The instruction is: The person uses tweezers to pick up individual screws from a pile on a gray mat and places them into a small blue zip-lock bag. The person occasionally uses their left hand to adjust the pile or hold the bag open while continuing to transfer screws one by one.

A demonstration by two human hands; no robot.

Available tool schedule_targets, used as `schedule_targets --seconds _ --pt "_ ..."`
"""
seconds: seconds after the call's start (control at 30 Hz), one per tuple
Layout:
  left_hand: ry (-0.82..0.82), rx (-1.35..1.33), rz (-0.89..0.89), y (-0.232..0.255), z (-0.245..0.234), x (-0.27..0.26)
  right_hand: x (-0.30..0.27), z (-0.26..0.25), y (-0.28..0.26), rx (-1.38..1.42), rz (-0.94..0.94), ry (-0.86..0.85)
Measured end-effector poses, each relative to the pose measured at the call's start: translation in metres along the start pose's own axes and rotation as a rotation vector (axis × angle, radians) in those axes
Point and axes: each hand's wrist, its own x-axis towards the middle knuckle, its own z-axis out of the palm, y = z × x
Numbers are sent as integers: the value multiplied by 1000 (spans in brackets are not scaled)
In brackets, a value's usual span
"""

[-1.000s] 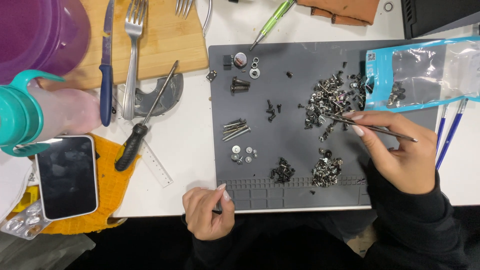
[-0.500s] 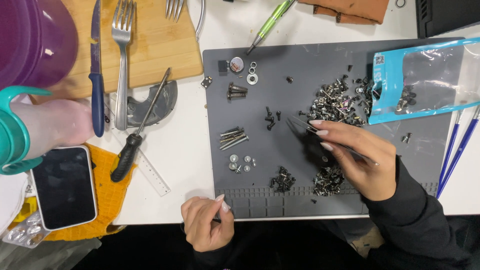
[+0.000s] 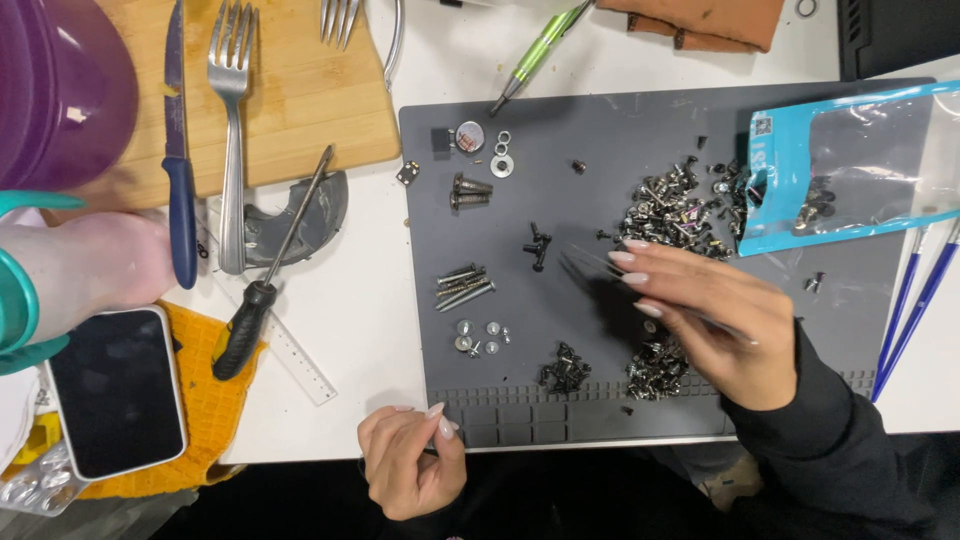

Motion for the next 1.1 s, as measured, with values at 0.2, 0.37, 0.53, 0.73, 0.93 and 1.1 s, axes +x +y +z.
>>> schedule_targets --seconds 0.2,0.37,0.53,0.73,0.93,1.1 --pt "10 -5 0 -1 2 -1 -40 -17 21 13 114 576" --pt "-44 13 -15 0 -4 -3 -48 -29 10 -107 245 550" --pt "-176 53 -49 -1 -14 -6 -53 -31 4 -39 360 436" --pt "-242 79 -119 -2 -21 -15 -50 -40 9 -2 275 214" --pt "-226 99 -206 -10 -26 -34 -42 -42 13 -167 166 168" --pt "-256 137 -273 -12 -36 -47 -55 -50 27 -143 57 142"
